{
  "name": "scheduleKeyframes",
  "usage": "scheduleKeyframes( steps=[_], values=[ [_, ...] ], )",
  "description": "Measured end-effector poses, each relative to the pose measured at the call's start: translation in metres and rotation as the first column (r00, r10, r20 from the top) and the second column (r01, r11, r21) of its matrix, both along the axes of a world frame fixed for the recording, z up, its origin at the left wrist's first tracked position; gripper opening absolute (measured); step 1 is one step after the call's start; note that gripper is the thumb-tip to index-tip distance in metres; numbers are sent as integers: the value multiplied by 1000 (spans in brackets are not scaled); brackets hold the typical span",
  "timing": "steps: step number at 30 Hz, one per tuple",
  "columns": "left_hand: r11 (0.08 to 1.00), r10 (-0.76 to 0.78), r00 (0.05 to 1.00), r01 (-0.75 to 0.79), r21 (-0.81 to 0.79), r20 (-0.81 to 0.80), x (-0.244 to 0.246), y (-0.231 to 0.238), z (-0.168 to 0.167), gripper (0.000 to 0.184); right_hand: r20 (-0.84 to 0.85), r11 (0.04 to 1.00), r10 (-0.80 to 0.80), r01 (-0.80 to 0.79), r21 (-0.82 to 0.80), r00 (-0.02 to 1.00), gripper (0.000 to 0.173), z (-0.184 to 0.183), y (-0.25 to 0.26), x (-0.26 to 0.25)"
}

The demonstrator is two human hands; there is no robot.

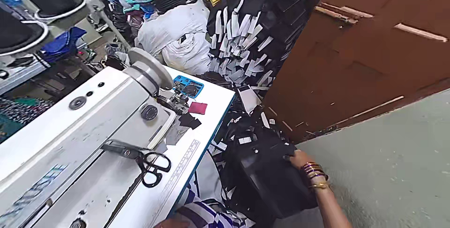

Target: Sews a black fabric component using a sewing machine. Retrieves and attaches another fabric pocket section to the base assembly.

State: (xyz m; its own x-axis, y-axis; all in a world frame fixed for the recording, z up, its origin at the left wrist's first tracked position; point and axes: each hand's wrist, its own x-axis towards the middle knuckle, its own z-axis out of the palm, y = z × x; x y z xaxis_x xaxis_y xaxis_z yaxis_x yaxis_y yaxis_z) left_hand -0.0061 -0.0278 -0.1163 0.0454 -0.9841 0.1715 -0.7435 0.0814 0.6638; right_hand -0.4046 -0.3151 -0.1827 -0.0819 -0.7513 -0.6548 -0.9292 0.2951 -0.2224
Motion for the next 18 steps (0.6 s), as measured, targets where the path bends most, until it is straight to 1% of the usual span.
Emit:
scheduleKeyframes(
  steps=[1, 2, 3, 5, 6, 7, 8, 9, 10, 11, 12, 13, 14, 15, 16, 17, 18],
  values=[
    [1000, -13, 1000, 14, -10, 7, -3, 3, 3, 26, 24, 1000, -30, 30, -10, 999, 48, -6, 1, -4],
    [999, -48, 999, 48, -3, -1, -6, 5, 8, 23, 80, 994, -83, 88, -59, 993, 45, -9, 2, -7],
    [997, -76, 997, 76, 11, -16, -8, 7, 13, 22, 157, 978, -148, 168, -122, 976, 40, -3, 3, -8],
    [997, -67, 996, 69, 35, -54, -16, 19, 23, 22, 345, 925, -214, 303, -228, 914, 21, 27, 18, -2],
    [997, -67, 993, 71, 39, -98, -17, 26, 26, 21, 490, 878, -219, 389, -279, 844, 23, 39, 28, 1],
    [996, -71, 985, 80, 51, -160, -15, 32, 25, 21, 687, 806, -230, 530, -263, 690, 33, 50, 40, 6],
    [991, -83, 966, 105, 79, -245, -15, 35, 25, 21, 837, 724, -199, 652, -225, 509, 37, 62, 54, 9],
    [989, -72, 942, 111, 102, -327, -19, 34, 21, 23, 920, 655, -133, 729, -197, 368, 37, 75, 67, 12],
    [986, -41, 917, 102, 132, -398, -28, 31, 15, 28, 957, 593, -64, 782, -191, 282, 34, 88, 83, 17],
    [980, -5, 885, 98, 176, -465, -40, 28, 6, 37, 970, 538, -22, 821, -194, 244, 30, 101, 100, 24],
    [968, 29, 843, 111, 226, -537, -56, 21, -4, 51, 976, 487, 5, 852, -194, 220, 27, 115, 118, 32],
    [946, 47, 775, 169, 278, -631, -72, 15, -11, 70, 980, 430, 42, 882, -194, 195, 27, 131, 137, 43],
    [907, 64, 665, 273, 322, -744, -86, 10, -12, 86, 981, 362, 109, 913, -190, 161, 29, 145, 154, 57],
    [867, 122, 498, 368, 337, -858, -100, 7, -6, 97, 969, 302, 198, 932, -200, 144, 30, 157, 170, 70],
    [865, 238, 290, 370, 338, -927, -114, 5, 5, 104, 939, 260, 315, 939, -226, 139, 30, 164, 185, 82],
    [884, 318, 85, 334, 328, -944, -121, -1, 17, 102, 895, 227, 424, 939, -257, 142, 28, 168, 199, 94],
    [910, 279, -25, 324, 257, -960, -118, -8, 28, 100, 866, 205, 474, 936, -285, 159, 26, 172, 213, 105]
  ],
)
